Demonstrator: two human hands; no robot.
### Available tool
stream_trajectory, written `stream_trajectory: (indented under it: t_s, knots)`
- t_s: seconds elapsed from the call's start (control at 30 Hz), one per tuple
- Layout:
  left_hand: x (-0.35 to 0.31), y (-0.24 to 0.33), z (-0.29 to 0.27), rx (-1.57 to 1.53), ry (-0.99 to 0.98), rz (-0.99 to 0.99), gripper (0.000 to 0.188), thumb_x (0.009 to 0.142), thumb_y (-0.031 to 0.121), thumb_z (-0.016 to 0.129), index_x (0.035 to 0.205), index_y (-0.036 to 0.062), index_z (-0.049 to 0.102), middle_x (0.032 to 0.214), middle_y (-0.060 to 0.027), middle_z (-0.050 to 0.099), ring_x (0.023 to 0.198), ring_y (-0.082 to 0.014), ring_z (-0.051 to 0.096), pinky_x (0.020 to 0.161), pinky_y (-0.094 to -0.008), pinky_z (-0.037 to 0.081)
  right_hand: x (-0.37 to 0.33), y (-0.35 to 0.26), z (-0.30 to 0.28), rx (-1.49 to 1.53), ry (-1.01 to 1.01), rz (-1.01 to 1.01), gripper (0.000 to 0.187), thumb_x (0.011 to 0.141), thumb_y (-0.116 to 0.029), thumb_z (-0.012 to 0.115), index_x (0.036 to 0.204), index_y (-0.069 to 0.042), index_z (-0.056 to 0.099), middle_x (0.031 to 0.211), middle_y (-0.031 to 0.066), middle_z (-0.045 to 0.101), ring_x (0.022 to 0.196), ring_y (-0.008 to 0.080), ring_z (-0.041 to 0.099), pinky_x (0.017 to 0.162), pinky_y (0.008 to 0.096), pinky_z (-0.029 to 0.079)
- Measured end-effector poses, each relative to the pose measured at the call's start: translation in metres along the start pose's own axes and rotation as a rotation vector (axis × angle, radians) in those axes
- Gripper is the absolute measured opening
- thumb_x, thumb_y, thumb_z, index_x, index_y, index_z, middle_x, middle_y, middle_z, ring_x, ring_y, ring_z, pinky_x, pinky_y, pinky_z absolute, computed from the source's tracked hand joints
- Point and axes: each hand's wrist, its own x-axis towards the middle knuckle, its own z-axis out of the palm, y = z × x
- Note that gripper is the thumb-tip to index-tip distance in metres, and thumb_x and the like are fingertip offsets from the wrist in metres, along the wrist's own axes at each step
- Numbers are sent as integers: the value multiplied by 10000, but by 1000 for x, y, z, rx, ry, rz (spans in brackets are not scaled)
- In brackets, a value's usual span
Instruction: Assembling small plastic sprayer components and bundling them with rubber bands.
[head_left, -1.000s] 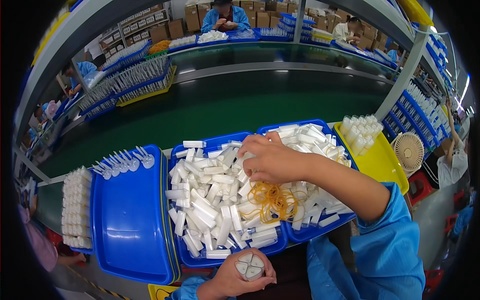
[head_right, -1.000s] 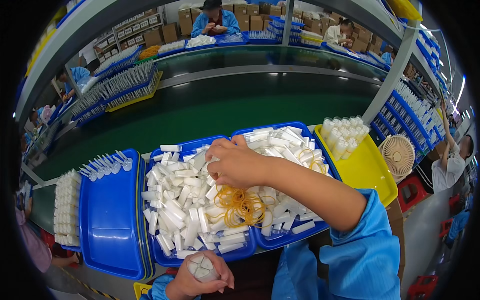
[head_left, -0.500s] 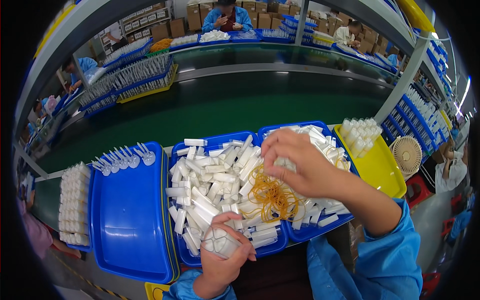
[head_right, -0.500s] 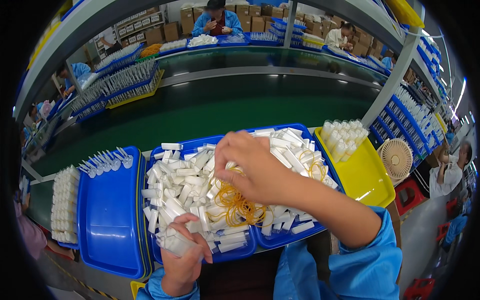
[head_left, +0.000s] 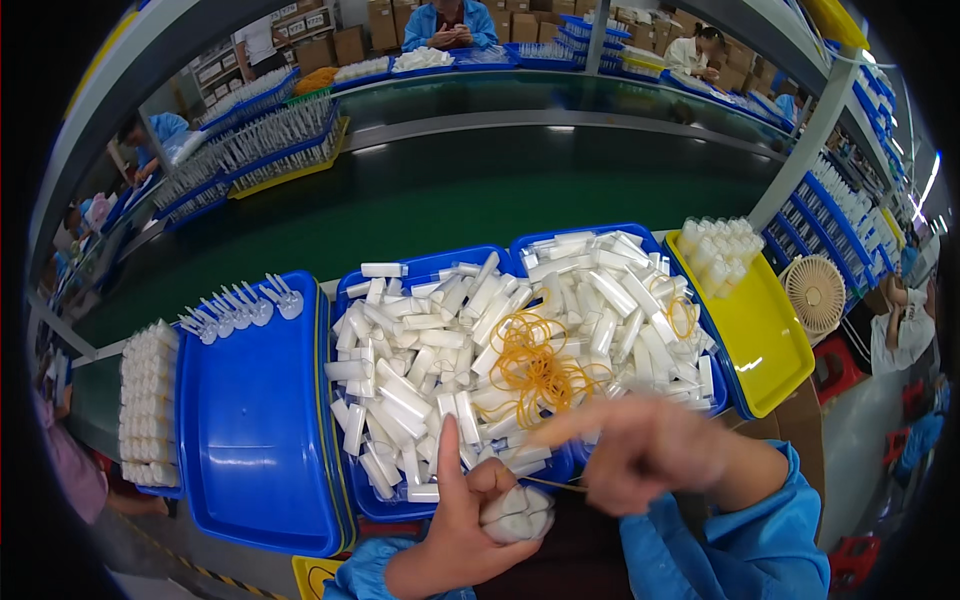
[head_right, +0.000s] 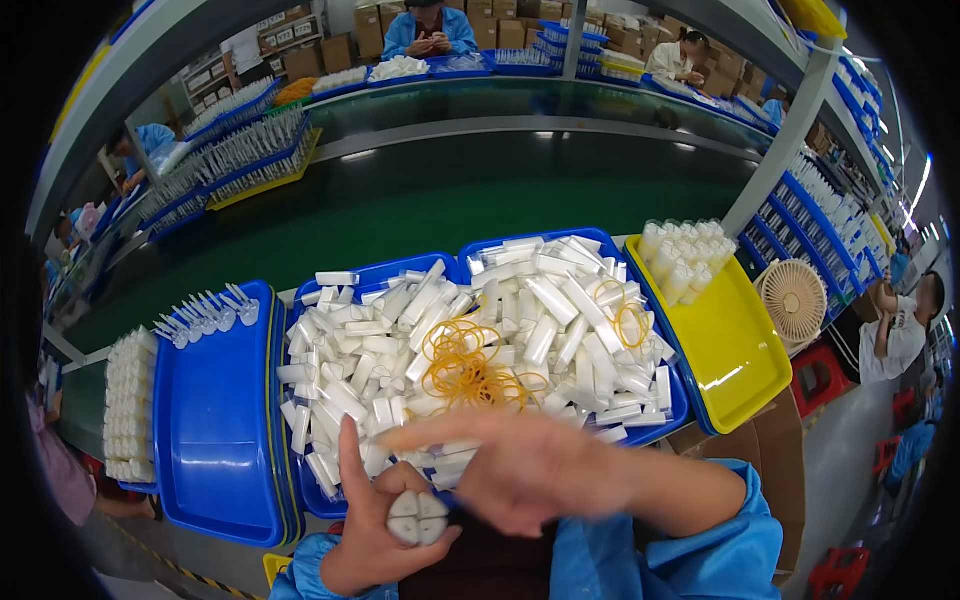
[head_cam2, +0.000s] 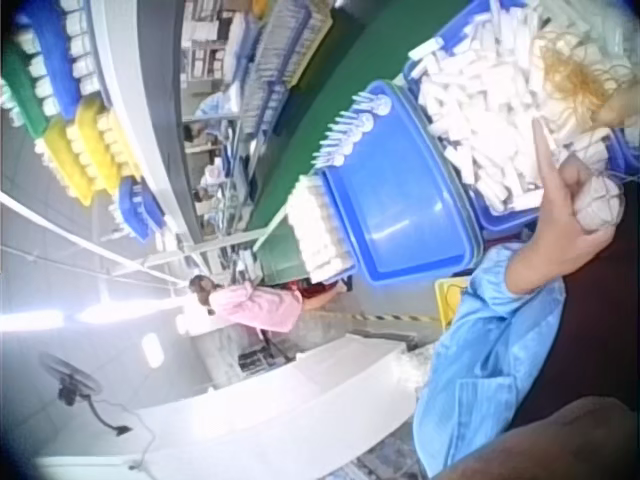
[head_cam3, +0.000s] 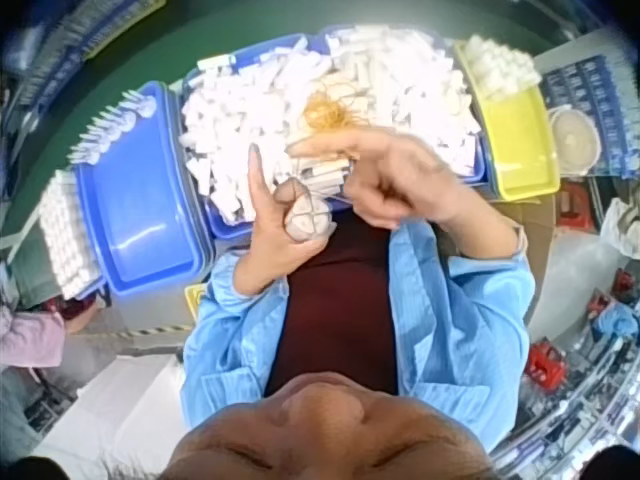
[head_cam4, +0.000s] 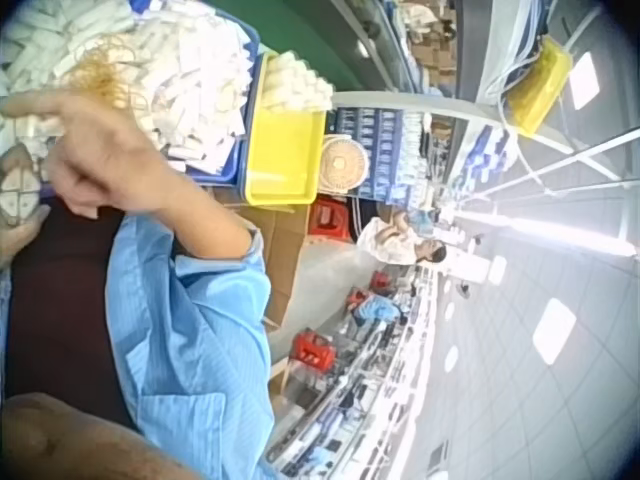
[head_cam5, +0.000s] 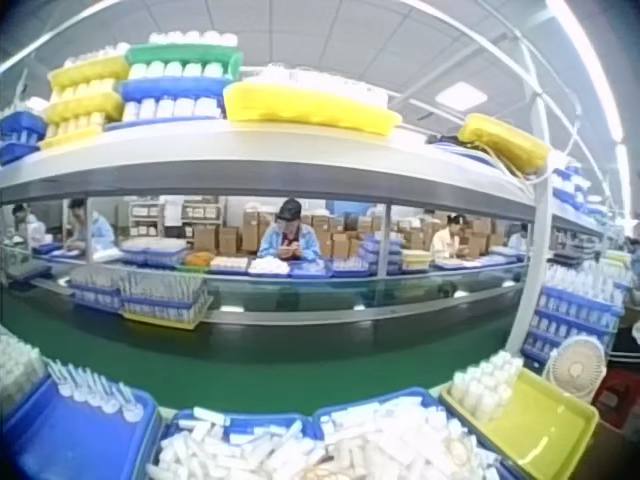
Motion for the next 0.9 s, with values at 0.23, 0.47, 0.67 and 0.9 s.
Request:
stream_trajectory:
  t_s: [0.23, 0.47, 0.67, 0.9]
  knots:
    - [11, 10, -7, -640, 62, -296, 1170, 688, -72, 667, 1354, 154, -267, 771, -86, 521, 643, -130, 544, 579, -227, 444, -15, 53, 29, -9, -290, -322, 255, 901, -156, 388, 1108, -53, 494, 977, 202, 584, 707, 273, 608, 594, 350, 465]
    - [-4, -13, 17, 112, 85, 172, 1183, 672, -81, 659, 1336, 148, -293, 882, -112, 496, 755, -187, 553, 697, -297, 466, -31, 32, 4, 223, 246, 48, 592, 864, 64, 457, 1385, -164, 293, 1368, 217, 339, 919, 336, 618, 704, 325, 526]
    - [-14, -7, 30, 619, -155, -143, 672, 652, 149, 730, 1165, -37, 339, 982, -222, 499, 901, -394, 525, 833, -469, 374, -32, 30, 32, -704, 347, 158, 430, 760, -127, 685, 1166, -97, 546, 1102, 97, 580, 815, 209, 626, 668, 284, 538]
    - [0, 16, 27, 359, -302, 292, 824, 622, 136, 705, 1273, -75, 247, 1229, -280, 373, 1175, -413, 389, 973, -448, 316, -57, 3, 33, -978, 478, 163, 369, 663, -118, 727, 1010, -93, 605, 994, 69, 583, 875, 215, 611, 676, 304, 530]
